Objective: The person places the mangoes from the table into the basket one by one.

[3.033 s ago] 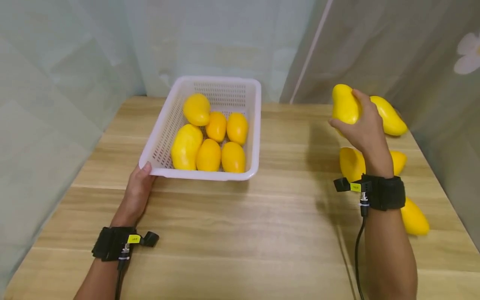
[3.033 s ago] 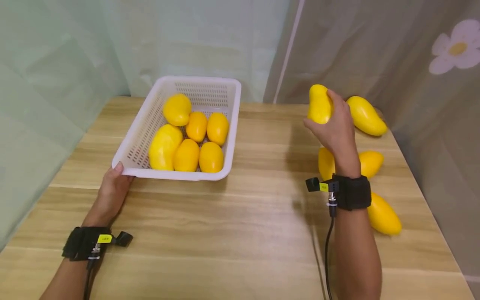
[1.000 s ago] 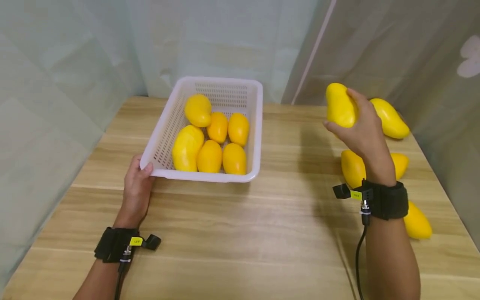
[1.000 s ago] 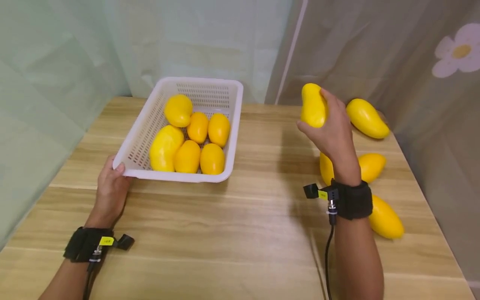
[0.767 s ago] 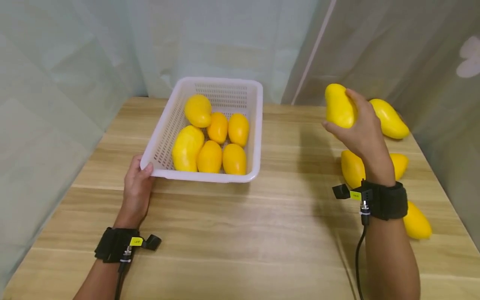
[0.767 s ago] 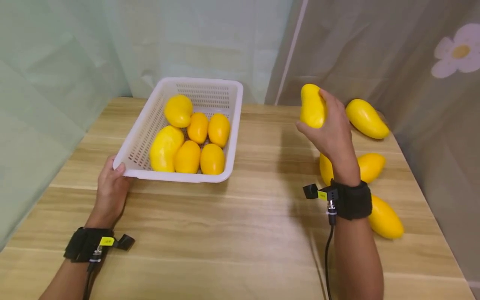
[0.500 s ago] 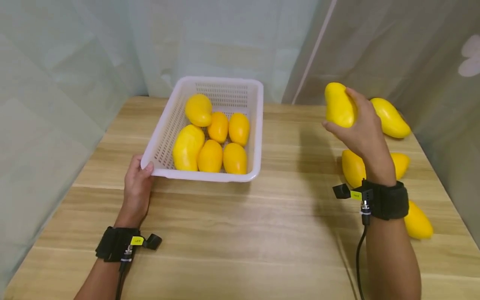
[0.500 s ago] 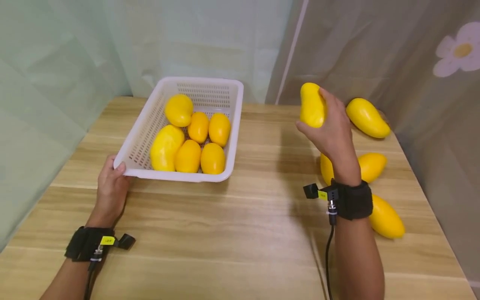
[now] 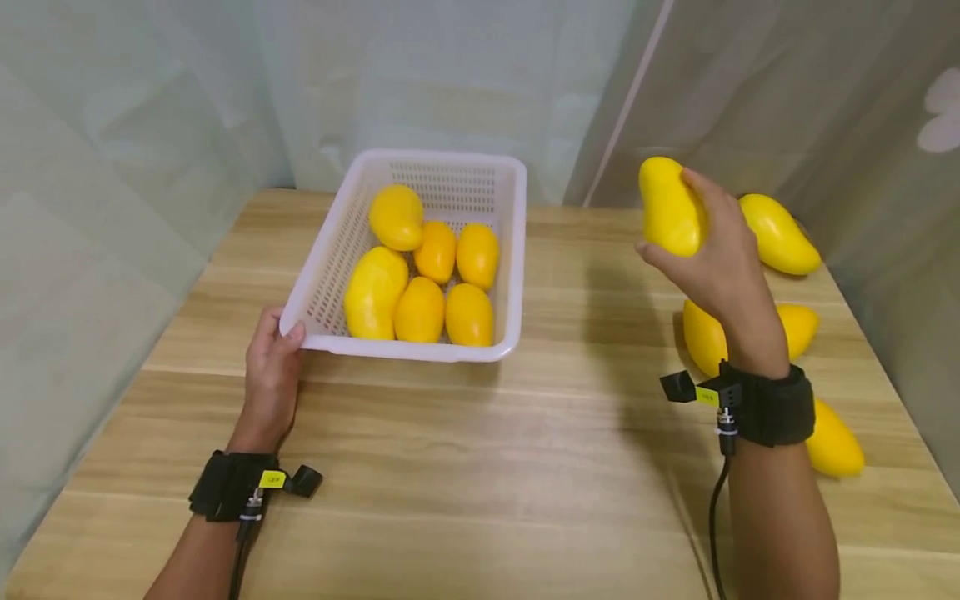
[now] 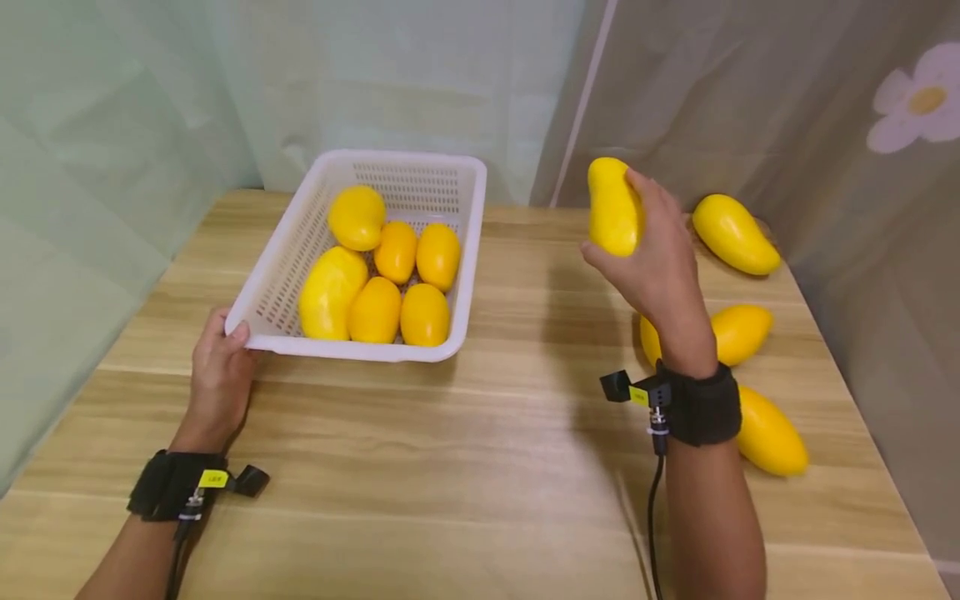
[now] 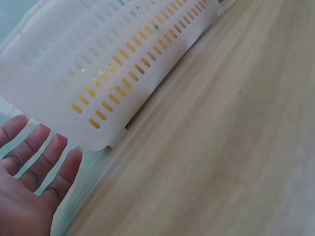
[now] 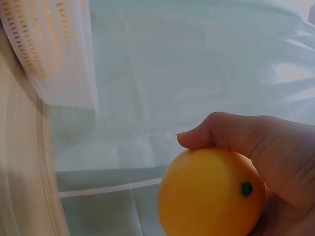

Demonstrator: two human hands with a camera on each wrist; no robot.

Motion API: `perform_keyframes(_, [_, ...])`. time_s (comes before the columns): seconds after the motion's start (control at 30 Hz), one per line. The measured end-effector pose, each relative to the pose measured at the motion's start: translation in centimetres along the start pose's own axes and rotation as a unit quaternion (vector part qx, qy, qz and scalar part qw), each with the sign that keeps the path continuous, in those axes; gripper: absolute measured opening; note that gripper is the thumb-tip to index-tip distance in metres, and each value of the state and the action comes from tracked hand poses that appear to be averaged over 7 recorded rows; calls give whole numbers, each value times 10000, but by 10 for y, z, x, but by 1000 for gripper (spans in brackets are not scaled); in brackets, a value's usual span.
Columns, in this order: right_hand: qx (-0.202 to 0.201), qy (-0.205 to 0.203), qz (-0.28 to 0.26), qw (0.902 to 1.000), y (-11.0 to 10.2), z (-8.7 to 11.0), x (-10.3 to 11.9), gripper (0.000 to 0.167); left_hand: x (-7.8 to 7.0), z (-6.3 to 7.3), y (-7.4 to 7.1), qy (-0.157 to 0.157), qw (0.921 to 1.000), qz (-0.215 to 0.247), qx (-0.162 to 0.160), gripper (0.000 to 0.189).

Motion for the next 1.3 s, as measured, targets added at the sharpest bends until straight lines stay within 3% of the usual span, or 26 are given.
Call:
perform_keyframes(0.63, [226,-664,36,9975,21,6,28,88,0,-2,1,45,10000,-42,-53,26])
perform_keyframes(1.07, [373,-1075,99,9935,37,9,37,87,0,-2,4,-11,9999,-29,-108,27])
perform_keyframes(1.3, [479,-1100,70,9928,41,13,43,88,1,-3,4,31,9999,-81,-105,29])
Point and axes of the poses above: each hand's wrist, its own z-axis away from the middle knuckle, its own y-axis out of the palm, x = y × z, the point moved 2 cm from there along -z, towards the middle knuckle, and after that the axes turned 4 degrees about -y, right-handed, at the moved point
